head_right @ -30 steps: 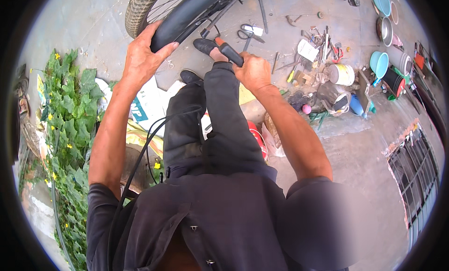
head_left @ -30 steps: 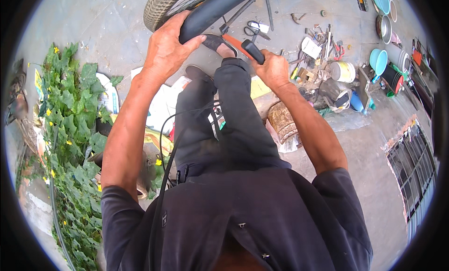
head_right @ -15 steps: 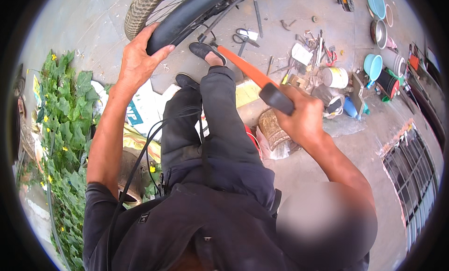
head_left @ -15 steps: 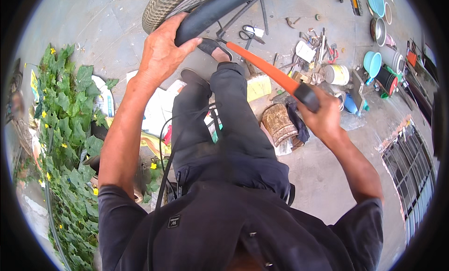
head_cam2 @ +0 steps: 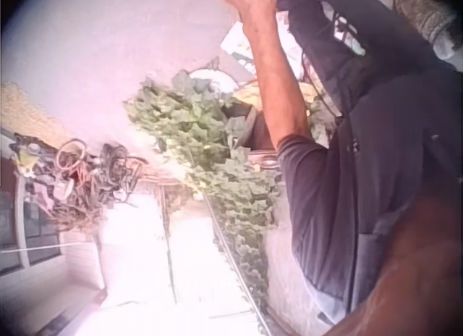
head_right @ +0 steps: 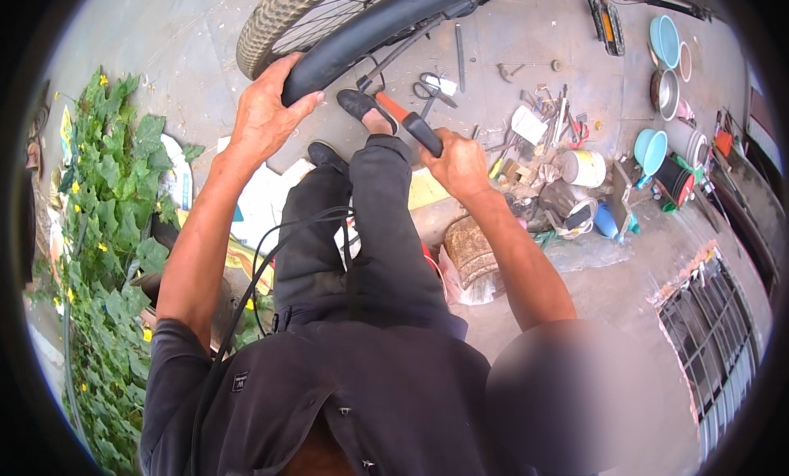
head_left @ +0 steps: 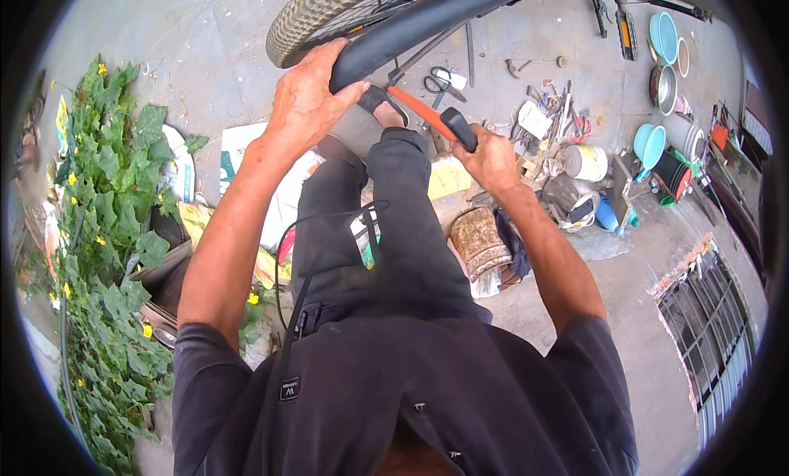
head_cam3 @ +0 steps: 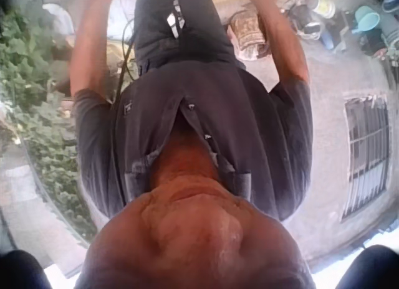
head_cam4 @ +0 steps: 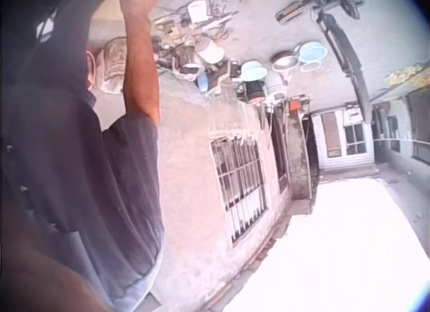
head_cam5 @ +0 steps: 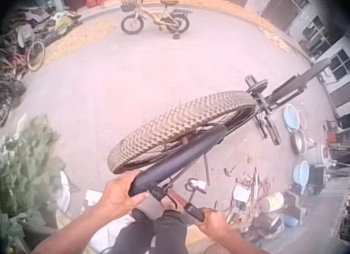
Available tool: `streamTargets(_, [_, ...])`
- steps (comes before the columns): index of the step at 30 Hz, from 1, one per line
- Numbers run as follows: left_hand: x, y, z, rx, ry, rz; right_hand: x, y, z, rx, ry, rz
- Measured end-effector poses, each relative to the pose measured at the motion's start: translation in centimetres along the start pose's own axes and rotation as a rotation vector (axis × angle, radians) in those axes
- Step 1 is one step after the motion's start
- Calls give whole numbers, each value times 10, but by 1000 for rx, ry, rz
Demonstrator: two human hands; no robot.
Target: The person removes a bicycle tire from the rim, inflates the inner tube using a hand pump, and then reassembles the tire onto the rim.
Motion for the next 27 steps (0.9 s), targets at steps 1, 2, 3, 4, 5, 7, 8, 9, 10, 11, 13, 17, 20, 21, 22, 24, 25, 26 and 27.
streamTargets(1, [1,-5,0,-22,4,-5,-7,1,7,14,6,42])
streamTargets(2, [3,-8,-2,-33,10,-21,-14,5,8,26,26,73])
streamTargets(3, [5,-15,0,25,49,-11,-19,13,4,125,3,86])
streamTargets(4, [6,-17,0,13,54,-1,-23,25,-1,221,-18,99])
streamTargets(5, [9,-26,1,46,49,-4,-18,44,-3,285,-9,36])
streamTargets(7, [14,-53,12,81,66,-30,-22,46,-11,220,-98,-193])
streamTargets(8, [14,-70,19,88,91,-44,-25,41,-13,257,-141,-297])
streamTargets(9, [15,-87,25,101,114,-61,-26,40,-18,216,-193,-281])
streamTargets(10, [13,-108,32,94,156,-62,-20,38,-21,171,-345,-408])
streamTargets(11, [14,-128,42,87,199,-71,-17,40,-24,139,-396,-418])
streamTargets(13, [14,-165,59,88,336,-102,-19,34,-34,160,-368,-483])
streamTargets(17, [16,-237,76,72,457,-58,-29,22,-62,80,-272,-481])
streamTargets(20, [18,-266,70,92,449,35,-31,22,-83,-19,-238,-540])
streamTargets(21, [16,-268,65,127,455,30,-27,13,-85,-26,-211,-636])
streamTargets(22, [15,-269,62,154,468,40,-28,5,-87,-43,-180,-631])
streamTargets(24, [12,-268,56,221,488,44,-30,3,-94,-100,-106,-635])
streamTargets(25, [9,-266,53,281,526,15,-28,0,-96,-133,-96,-707])
streamTargets(26, [8,-262,54,337,564,-17,-27,5,-97,-139,-59,-740])
streamTargets(27, [7,-259,56,392,598,-51,-26,8,-99,-180,8,-780])
Point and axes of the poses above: each hand's wrist, its own z-axis away from the middle knuckle, its own x-axis out of the palm, y = z × x, the point moved 7 cm from there along -z, towards the middle knuckle, and after that the axes turned 11 degrees about z, right-handed, at the moved point
